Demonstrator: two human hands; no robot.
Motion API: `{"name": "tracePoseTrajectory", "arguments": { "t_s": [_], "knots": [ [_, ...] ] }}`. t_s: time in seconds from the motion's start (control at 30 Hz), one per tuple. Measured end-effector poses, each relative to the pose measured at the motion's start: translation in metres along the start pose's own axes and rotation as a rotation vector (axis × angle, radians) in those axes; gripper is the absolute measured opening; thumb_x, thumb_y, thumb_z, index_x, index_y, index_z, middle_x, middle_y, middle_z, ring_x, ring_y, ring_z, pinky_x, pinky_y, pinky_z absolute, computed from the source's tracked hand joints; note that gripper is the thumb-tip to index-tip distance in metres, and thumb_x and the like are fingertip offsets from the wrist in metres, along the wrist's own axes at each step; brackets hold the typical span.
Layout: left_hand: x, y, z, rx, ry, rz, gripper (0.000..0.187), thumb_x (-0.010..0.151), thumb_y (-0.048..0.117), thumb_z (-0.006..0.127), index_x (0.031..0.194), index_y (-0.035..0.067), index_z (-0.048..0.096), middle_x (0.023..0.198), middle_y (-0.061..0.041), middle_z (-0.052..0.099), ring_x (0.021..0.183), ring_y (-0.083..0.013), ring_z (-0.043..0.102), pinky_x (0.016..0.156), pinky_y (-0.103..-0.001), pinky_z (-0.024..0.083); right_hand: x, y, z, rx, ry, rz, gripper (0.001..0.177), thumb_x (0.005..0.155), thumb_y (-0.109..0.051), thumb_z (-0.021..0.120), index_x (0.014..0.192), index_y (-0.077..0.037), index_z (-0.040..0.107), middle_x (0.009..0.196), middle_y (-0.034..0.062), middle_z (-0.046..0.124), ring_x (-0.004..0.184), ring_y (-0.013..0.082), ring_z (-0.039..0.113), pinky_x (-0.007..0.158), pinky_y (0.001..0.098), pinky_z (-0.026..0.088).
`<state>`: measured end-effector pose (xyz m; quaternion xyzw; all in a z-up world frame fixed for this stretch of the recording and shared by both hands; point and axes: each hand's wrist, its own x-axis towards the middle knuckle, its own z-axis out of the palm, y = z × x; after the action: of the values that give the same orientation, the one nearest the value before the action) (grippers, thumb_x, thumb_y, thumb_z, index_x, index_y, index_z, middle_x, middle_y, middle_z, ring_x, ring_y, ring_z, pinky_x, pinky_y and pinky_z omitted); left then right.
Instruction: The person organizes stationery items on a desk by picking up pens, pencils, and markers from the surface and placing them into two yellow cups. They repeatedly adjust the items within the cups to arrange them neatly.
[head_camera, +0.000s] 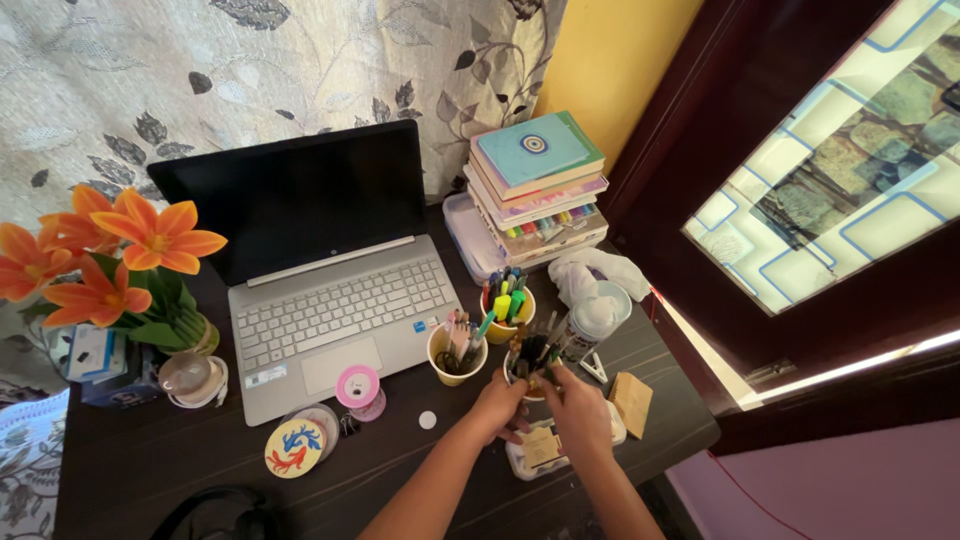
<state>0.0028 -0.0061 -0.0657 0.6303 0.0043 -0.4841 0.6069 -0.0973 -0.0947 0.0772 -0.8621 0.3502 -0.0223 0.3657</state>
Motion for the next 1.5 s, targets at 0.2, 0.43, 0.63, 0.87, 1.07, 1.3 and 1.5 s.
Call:
{"name": "tracePoseTrajectory", "arguments": {
  "t_s": [0.2,0.43,0.63,0.87,1.07,1.3,1.5],
  "knots": [
    [0.005,-0.001,0.0,0.025,0.002,-0.011,0.05,0.097,0.034,0.054,0.14,0.015,0.035,0.089,-0.012,0.062,0.06,-0.0262,0.069,0.052,-0.049,0.06,0.016,0.024,0.008,-0.25,0.134,-0.39,0.024,0.087,-0.03,0.071,0.103,-0.012,0.073,0.069,0.0159,0.071,0.066,0.0379,0.071,0.056,0.0496,0.053],
    [0.004,-0.004,-0.001,0.023,-0.002,0.011,0.05,0.098,0.036,0.053,0.141,0.018,0.035,0.088,-0.012,0.062,0.06,-0.0261,0.069,0.052,-0.048,0.06,0.032,0.018,0.012,-0.277,-0.154,-0.092,0.02,0.096,-0.027,0.061,0.104,-0.008,0.065,0.066,0.0141,0.074,0.061,0.0271,0.076,0.061,0.0411,0.061],
    [0.002,0.0,0.001,0.008,-0.013,-0.011,0.048,0.099,0.035,0.051,0.142,0.02,0.034,0.089,-0.012,0.062,0.059,-0.0265,0.068,0.052,-0.047,0.06,0.03,0.007,0.005,-0.251,-0.174,-0.049,0.022,0.096,-0.023,0.059,0.114,-0.01,0.064,0.073,0.0162,0.075,0.059,0.0281,0.076,0.055,0.0414,0.061],
    [-0.005,0.003,0.002,0.031,-0.009,0.012,0.045,0.1,0.035,0.049,0.14,0.018,0.037,0.087,-0.012,0.064,0.057,-0.0254,0.068,0.051,-0.046,0.059,0.015,-0.023,-0.005,-0.237,-0.237,0.084,0.026,0.099,-0.022,0.055,0.118,-0.011,0.068,0.077,0.0154,0.076,0.059,0.027,0.075,0.046,0.0404,0.061],
    [-0.005,0.007,0.0,0.05,-0.032,0.034,0.044,0.1,0.032,0.049,0.14,0.018,0.039,0.087,-0.011,0.065,0.058,-0.025,0.069,0.053,-0.046,0.061,0.014,-0.02,-0.006,-0.202,-0.163,0.039,0.031,0.093,-0.027,0.065,0.121,-0.016,0.07,0.075,0.0142,0.074,0.059,0.0294,0.075,0.051,0.0425,0.061],
    [-0.003,0.009,0.001,0.028,-0.022,0.037,0.043,0.099,0.034,0.049,0.138,0.017,0.041,0.085,-0.01,0.064,0.056,-0.0243,0.069,0.052,-0.046,0.06,0.02,-0.002,-0.002,-0.207,0.023,-0.137,0.027,0.089,-0.034,0.071,0.11,-0.017,0.075,0.072,0.0145,0.076,0.066,0.0286,0.075,0.064,0.0429,0.058],
    [0.0,0.007,0.002,0.018,-0.025,0.023,0.044,0.1,0.036,0.051,0.139,0.018,0.041,0.088,-0.009,0.064,0.059,-0.0243,0.07,0.055,-0.045,0.061,0.014,0.003,0.007,-0.08,0.021,-0.091,0.02,0.091,-0.027,0.066,0.103,-0.013,0.073,0.075,0.0114,0.076,0.064,0.0258,0.076,0.061,0.0431,0.058]
  ]
}}
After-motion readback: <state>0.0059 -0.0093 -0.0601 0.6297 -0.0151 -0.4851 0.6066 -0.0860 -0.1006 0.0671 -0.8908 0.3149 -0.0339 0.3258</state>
